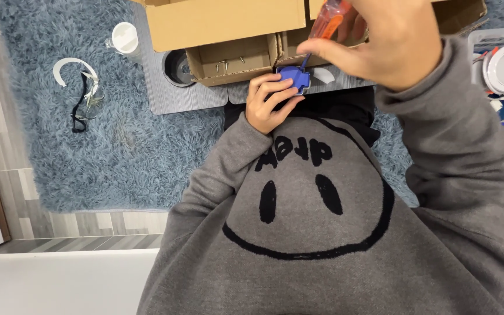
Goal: Assembling the components of an electrical switch and tightening the internal screws using a manual screwdriver.
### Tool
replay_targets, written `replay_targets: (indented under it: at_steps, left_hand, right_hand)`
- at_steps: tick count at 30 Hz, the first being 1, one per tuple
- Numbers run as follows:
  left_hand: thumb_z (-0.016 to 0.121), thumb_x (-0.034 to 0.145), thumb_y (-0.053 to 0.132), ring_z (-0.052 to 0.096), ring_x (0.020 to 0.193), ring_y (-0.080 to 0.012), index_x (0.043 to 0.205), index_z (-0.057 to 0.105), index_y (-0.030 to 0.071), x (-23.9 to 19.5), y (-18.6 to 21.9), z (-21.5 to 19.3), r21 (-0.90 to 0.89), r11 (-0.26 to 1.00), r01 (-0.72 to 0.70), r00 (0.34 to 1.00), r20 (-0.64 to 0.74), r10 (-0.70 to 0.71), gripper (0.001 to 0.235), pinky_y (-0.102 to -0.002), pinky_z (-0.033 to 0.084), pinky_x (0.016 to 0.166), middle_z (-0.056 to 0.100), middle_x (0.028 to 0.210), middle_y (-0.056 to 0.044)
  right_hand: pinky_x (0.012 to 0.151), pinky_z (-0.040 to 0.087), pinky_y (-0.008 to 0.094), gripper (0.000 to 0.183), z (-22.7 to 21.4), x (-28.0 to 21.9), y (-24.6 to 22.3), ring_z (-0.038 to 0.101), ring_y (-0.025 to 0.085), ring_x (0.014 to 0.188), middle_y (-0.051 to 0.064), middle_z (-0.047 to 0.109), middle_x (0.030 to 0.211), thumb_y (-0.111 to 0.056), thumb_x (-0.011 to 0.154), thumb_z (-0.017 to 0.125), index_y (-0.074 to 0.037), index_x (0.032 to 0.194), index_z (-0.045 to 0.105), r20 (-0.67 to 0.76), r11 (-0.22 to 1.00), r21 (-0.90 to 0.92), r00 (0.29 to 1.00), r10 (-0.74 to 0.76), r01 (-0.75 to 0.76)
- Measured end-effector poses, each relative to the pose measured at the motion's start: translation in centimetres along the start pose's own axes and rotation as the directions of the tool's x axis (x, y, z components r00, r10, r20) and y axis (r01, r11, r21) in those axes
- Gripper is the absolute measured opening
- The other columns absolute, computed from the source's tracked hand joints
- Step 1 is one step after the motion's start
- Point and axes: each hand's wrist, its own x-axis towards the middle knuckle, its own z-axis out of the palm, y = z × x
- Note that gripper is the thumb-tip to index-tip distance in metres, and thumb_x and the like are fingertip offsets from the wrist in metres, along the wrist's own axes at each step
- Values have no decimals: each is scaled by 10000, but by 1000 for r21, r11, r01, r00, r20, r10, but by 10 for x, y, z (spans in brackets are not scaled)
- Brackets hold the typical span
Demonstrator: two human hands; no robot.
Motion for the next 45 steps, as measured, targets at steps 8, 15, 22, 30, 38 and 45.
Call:
replay_targets:
  at_steps: [8,15,22,30,38,45]
  left_hand:
    - [1029,850,142,685,1128,-301,1090,811,133,0,0,2,-14,1000,2,1000,-20,-2,324,-398,647,995,754,1160,-40]
    - [1004,875,140,688,1136,-305,1113,800,139,-1,2,2,-22,1000,13,1000,-12,-13,313,-410,636,1008,748,1178,-37]
    - [984,887,137,685,1129,-317,1098,807,121,2,6,-2,-12,999,36,999,6,-36,276,-419,628,1006,751,1175,-50]
    - [938,941,132,683,1167,-341,1134,797,92,16,19,-16,-3,1000,22,998,66,-22,242,-452,639,1031,742,1233,-92]
    - [799,983,134,738,1087,-323,1183,709,-14,63,27,-78,141,982,124,990,-91,-112,264,-436,624,999,768,1148,-201]
    - [841,1047,163,706,1125,-280,1325,725,54,87,13,-109,315,920,234,964,46,-261,320,-404,596,1021,764,1246,-116]
  right_hand:
    - [1056,647,620,333,-41,27,-13,802,564,1049,416,809,1088,-6,1208,785,297,1075,818,-187,868,460,976,-111,187]
    - [1172,650,600,393,15,22,-31,774,519,1267,358,716,1373,9,1216,786,164,1451,511,-138,800,597,975,172,-57]
    - [1032,661,449,424,69,15,-27,798,405,1168,286,750,1315,45,1146,801,73,1396,459,-27,827,553,989,143,-105]
    - [857,711,408,419,56,6,-22,837,412,1065,303,765,1237,65,1168,804,107,1381,445,-102,859,510,988,115,-47]
    - [1056,675,637,383,17,-9,-30,706,579,1204,396,523,1278,112,1201,628,23,1384,304,-293,711,703,919,262,21]
    - [938,666,630,365,4,-12,-30,719,560,1125,253,423,1289,-36,1203,637,-21,1366,311,-383,730,681,877,289,57]
